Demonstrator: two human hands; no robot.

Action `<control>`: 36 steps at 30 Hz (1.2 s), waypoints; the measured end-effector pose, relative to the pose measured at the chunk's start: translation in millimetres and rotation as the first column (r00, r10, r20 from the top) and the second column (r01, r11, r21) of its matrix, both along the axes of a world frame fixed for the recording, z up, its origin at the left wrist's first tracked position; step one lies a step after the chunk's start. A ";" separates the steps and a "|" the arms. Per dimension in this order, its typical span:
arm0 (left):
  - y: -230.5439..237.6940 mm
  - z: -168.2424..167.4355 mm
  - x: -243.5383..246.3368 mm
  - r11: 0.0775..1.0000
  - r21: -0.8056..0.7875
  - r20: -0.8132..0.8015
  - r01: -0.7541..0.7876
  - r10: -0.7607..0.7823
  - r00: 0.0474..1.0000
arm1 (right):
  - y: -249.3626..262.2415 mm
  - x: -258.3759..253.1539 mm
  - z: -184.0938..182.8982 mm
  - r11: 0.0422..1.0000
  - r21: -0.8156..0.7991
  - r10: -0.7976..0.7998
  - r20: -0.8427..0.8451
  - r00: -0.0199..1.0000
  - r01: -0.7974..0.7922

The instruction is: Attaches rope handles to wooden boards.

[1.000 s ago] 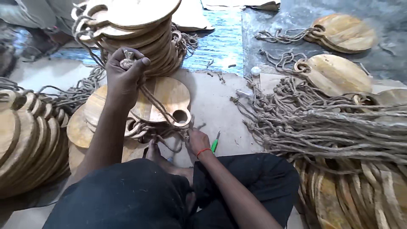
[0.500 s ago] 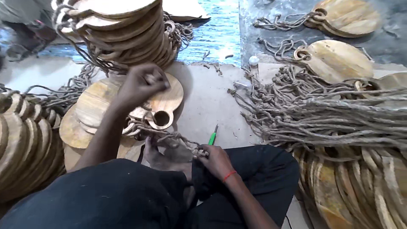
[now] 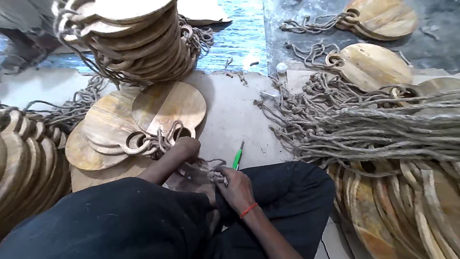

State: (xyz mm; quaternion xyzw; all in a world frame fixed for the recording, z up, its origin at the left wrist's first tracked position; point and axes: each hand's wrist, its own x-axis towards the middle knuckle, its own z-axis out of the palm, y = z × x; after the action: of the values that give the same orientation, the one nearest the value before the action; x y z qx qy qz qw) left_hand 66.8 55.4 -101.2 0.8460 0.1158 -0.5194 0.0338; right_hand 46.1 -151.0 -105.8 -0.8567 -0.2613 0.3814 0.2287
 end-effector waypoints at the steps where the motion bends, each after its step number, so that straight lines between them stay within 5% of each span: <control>1: 4.7 -0.8 0.6 0.999 -0.038 0.026 0.002 -0.001 1.000 | -0.6 -3.0 -1.6 1.000 0.029 -0.001 0.029 1.000 0.000; 6: 39.0 11.6 9.1 0.887 -0.457 0.452 -0.070 0.299 0.840 | 36.9 -15.8 -13.7 0.992 0.014 0.123 -0.011 0.992 -0.123; 10: 9.3 14.0 18.0 0.482 -0.855 0.270 -0.190 0.727 0.631 | 71.0 -11.0 -21.6 0.970 -0.023 0.239 -0.116 0.964 -0.243; 14: -7.0 -2.3 27.2 0.612 -0.784 0.381 -0.099 0.601 0.703 | 12.4 13.1 -0.1 0.952 0.301 -0.071 0.071 0.995 0.047; 16: -7.2 -14.7 31.2 0.619 -0.783 0.391 -0.057 0.562 0.729 | -19.4 35.8 -11.8 0.831 0.539 -0.325 0.270 0.907 0.137; 18: -11.2 -21.7 37.6 0.575 -0.817 0.362 -0.043 0.570 0.737 | -31.6 68.3 -18.6 0.792 0.600 -0.400 0.378 0.835 0.107; 21: -19.2 -18.0 49.2 0.473 -0.878 0.283 -0.066 0.626 0.726 | -27.7 98.1 -29.0 0.835 0.538 -0.335 0.332 0.882 0.114; 27: -29.3 -26.8 55.3 0.487 -0.865 0.276 -0.118 0.660 0.699 | -35.0 123.4 -40.5 0.760 0.564 -0.338 -0.082 0.937 0.324; 31: -38.0 -63.6 47.8 0.474 -0.855 0.210 -0.209 0.686 0.697 | -43.9 115.0 -57.7 0.879 0.369 -0.315 -0.029 0.949 0.303; 36: -43.4 -97.6 47.0 0.492 -0.815 0.183 -0.306 0.720 0.670 | -43.9 110.1 -79.3 0.904 0.218 -0.382 0.033 0.923 0.367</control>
State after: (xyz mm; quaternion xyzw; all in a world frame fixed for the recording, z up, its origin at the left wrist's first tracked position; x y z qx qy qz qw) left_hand 113.8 12.0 -198.9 0.7825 0.1443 -0.2424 0.5550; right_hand 156.2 -194.9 -185.1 -0.8759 -0.1385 0.2687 0.3760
